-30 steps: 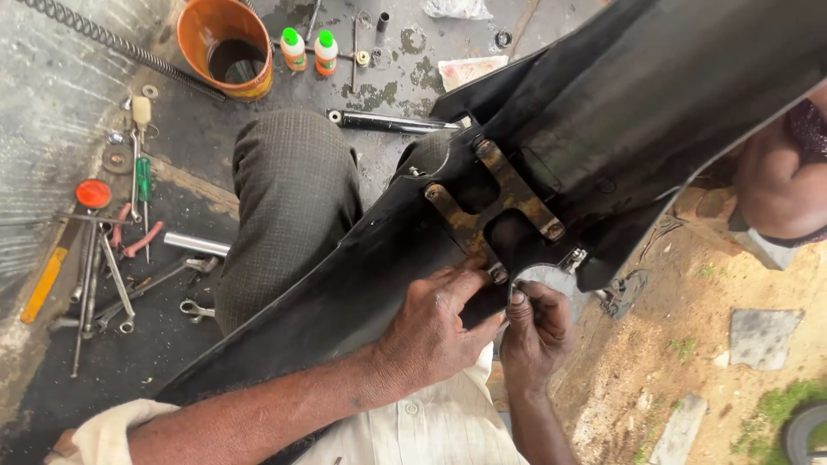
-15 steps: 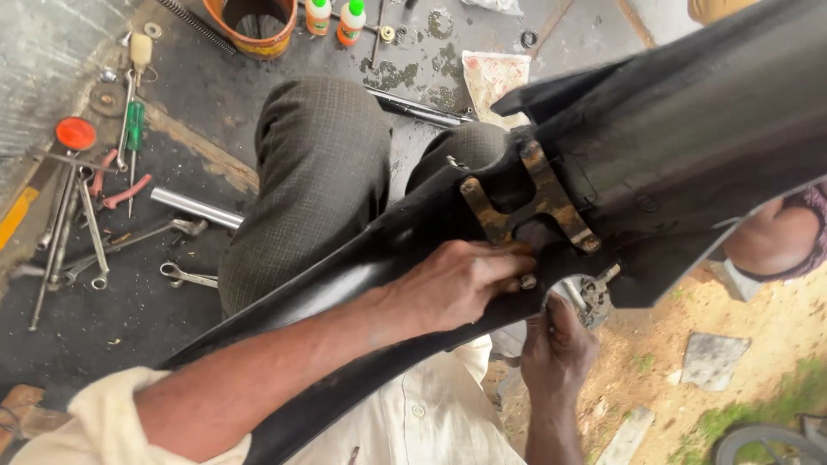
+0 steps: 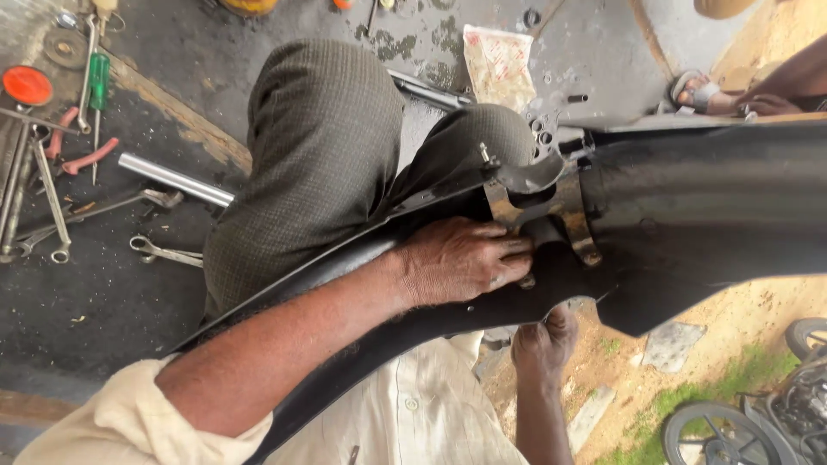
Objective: Attaching or repairing a plastic fender part for a motorcycle using bolts and hands.
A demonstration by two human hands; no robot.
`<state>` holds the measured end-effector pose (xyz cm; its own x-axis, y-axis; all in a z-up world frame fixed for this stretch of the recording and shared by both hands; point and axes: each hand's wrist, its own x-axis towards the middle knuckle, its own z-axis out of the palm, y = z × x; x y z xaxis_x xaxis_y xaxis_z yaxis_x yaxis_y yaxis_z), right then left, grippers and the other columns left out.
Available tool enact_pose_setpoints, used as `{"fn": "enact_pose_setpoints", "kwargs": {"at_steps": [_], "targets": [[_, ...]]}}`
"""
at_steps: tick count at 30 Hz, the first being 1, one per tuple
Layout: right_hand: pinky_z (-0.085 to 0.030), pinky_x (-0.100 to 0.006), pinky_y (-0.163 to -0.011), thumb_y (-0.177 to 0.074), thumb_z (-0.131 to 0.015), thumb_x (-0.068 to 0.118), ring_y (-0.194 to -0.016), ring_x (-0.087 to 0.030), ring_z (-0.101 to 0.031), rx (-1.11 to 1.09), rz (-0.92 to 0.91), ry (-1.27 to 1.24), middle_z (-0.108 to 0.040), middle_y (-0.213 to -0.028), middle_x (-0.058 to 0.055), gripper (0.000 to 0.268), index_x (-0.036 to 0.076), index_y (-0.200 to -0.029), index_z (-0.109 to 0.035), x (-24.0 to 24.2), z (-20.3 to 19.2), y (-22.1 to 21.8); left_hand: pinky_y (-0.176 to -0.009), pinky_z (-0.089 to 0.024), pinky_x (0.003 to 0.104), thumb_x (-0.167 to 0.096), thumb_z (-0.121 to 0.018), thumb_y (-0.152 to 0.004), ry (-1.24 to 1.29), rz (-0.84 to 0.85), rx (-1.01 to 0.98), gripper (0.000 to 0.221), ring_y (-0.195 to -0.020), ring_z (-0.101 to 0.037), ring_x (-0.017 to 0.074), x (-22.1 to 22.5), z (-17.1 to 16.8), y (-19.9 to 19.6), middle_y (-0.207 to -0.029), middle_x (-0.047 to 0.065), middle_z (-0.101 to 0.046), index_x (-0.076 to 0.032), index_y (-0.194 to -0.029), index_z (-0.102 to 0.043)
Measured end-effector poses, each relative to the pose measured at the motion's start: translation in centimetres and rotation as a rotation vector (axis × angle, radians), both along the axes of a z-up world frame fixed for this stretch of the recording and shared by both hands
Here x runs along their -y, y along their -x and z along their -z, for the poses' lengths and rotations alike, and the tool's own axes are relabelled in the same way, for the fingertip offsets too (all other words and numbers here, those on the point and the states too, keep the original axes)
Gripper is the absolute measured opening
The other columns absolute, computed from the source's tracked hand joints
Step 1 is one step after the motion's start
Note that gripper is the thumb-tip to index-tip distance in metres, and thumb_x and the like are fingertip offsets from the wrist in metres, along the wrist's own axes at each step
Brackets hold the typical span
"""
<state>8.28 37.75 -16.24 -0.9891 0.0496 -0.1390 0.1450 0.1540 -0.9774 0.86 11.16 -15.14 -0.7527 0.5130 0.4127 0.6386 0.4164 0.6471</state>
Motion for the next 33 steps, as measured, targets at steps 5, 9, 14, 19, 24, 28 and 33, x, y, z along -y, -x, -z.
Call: {"fn": "enact_pose_setpoints", "kwargs": {"at_steps": [5,9,14,19,24,28,33], "targets": [[-0.054,-0.024,-0.082,-0.1,-0.067,0.012,-0.086,-0.008,-0.066,-0.01,-0.008,-0.184,-0.072,-0.086,0.0,0.007,0.011,-0.094,-0.072,1.9,-1.9,0.7,-0.083,-0.058,0.045,-0.022,-0.064,-0.084,0.196,-0.02,-0.094,0.038,-0.118,-0.062,0.0329,-0.4,-2.1,0.4,-0.125,0.015,-0.069,-0.009,-0.121,-0.066],[-0.048,-0.022,-0.076,-0.102,-0.066,0.011,-0.082,-0.007,-0.062,0.007,-0.019,-0.269,-0.07,-0.084,0.0,0.011,0.01,-0.092,-0.072,0.3,-1.6,0.4,-0.116,-0.041,0.05,-0.024,-0.064,-0.087,0.545,0.182,-0.182,0.024,-0.13,-0.053,0.0267,0.8,-4.6,2.1,-0.123,0.006,-0.067,-0.009,-0.105,-0.069],[-0.034,-0.027,-0.045,-0.103,-0.059,0.016,-0.046,-0.01,-0.044,0.265,-0.066,-0.942,-0.059,-0.058,0.0,0.024,0.011,-0.08,-0.068,-1.9,-0.4,1.0,-0.12,-0.039,0.05,-0.022,-0.062,-0.096,0.397,0.29,-0.108,0.021,-0.116,-0.059,0.0189,0.4,-3.6,3.0,-0.07,0.002,-0.07,-0.002,-0.096,-0.069],[-0.025,-0.024,-0.05,-0.109,-0.063,0.027,-0.05,-0.005,-0.034,0.075,-0.079,-0.595,-0.049,-0.056,0.004,0.042,0.009,-0.072,-0.059,3.1,-3.8,2.5,-0.109,-0.045,0.052,-0.023,-0.063,-0.092,0.261,0.065,-0.396,0.019,-0.109,-0.065,0.0196,1.2,-1.8,2.6,-0.068,0.0,-0.065,-0.005,-0.086,-0.069],[-0.038,-0.023,-0.059,-0.105,-0.066,0.031,-0.067,-0.002,-0.051,-0.002,-0.205,-0.502,-0.063,-0.072,0.004,0.028,0.005,-0.094,-0.07,5.3,-5.9,3.5,-0.102,-0.051,0.046,-0.029,-0.058,-0.101,0.191,-0.111,-0.564,0.03,-0.104,-0.069,0.0234,2.2,-2.2,1.8,-0.082,0.008,-0.073,-0.001,-0.103,-0.07],[-0.034,-0.024,-0.06,-0.104,-0.061,0.04,-0.069,-0.005,-0.044,0.088,-0.211,-0.306,-0.055,-0.076,0.006,0.037,0.005,-0.112,-0.068,5.2,-6.5,3.4,-0.101,-0.054,0.048,-0.025,-0.056,-0.1,0.079,-0.194,-0.564,0.028,-0.104,-0.071,0.0237,1.2,-1.5,1.7,-0.097,0.011,-0.077,-0.003,-0.112,-0.069],[-0.031,-0.03,-0.057,-0.103,-0.048,0.062,-0.06,-0.011,-0.03,0.455,-0.037,-0.594,-0.039,-0.065,0.002,0.066,-0.001,-0.101,-0.069,2.3,-6.5,4.2,-0.104,-0.053,0.049,-0.023,-0.055,-0.099,0.096,-0.205,-0.537,0.027,-0.105,-0.071,0.0248,0.7,-1.1,1.6,-0.097,0.013,-0.075,-0.004,-0.111,-0.07]]}}
